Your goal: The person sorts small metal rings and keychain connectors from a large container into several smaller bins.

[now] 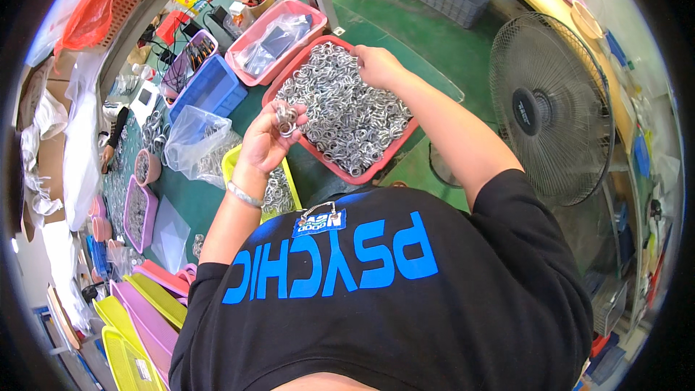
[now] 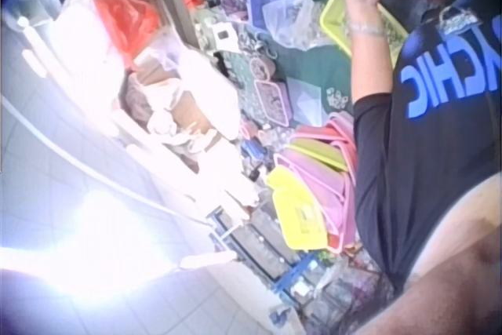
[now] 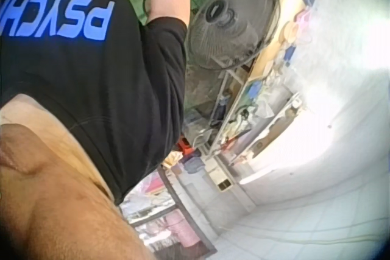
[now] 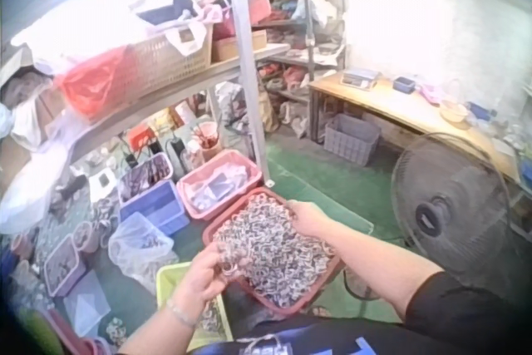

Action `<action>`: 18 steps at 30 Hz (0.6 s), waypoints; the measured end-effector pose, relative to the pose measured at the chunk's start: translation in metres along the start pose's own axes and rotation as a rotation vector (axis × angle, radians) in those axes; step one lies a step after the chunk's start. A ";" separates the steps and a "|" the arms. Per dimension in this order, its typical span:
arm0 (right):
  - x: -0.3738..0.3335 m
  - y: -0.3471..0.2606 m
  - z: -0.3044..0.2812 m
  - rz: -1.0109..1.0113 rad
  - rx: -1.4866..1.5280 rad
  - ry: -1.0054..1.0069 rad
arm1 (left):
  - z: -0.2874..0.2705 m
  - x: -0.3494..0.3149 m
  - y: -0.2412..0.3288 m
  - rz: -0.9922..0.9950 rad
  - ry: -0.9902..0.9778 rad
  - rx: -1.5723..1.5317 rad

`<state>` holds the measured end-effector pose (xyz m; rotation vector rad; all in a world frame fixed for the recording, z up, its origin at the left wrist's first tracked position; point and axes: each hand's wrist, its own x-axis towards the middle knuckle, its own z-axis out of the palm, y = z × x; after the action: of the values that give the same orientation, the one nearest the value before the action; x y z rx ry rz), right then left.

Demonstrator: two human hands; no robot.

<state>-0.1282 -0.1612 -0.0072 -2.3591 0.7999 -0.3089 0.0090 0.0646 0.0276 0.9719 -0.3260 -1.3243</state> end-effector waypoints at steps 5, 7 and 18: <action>0.034 0.019 0.030 -0.077 -0.190 0.088 | -0.013 -0.008 -0.006 -0.038 0.006 -0.059; 0.045 0.022 0.037 -0.078 -0.191 0.087 | -0.017 -0.009 -0.010 -0.064 -0.029 -0.117; 0.056 0.022 0.034 -0.061 -0.043 0.018 | -0.034 0.004 -0.021 -0.140 -0.032 -0.181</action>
<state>-0.0812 -0.1930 -0.0465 -2.4277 0.7517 -0.3419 0.0199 0.0765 -0.0094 0.8340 -0.1610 -1.4709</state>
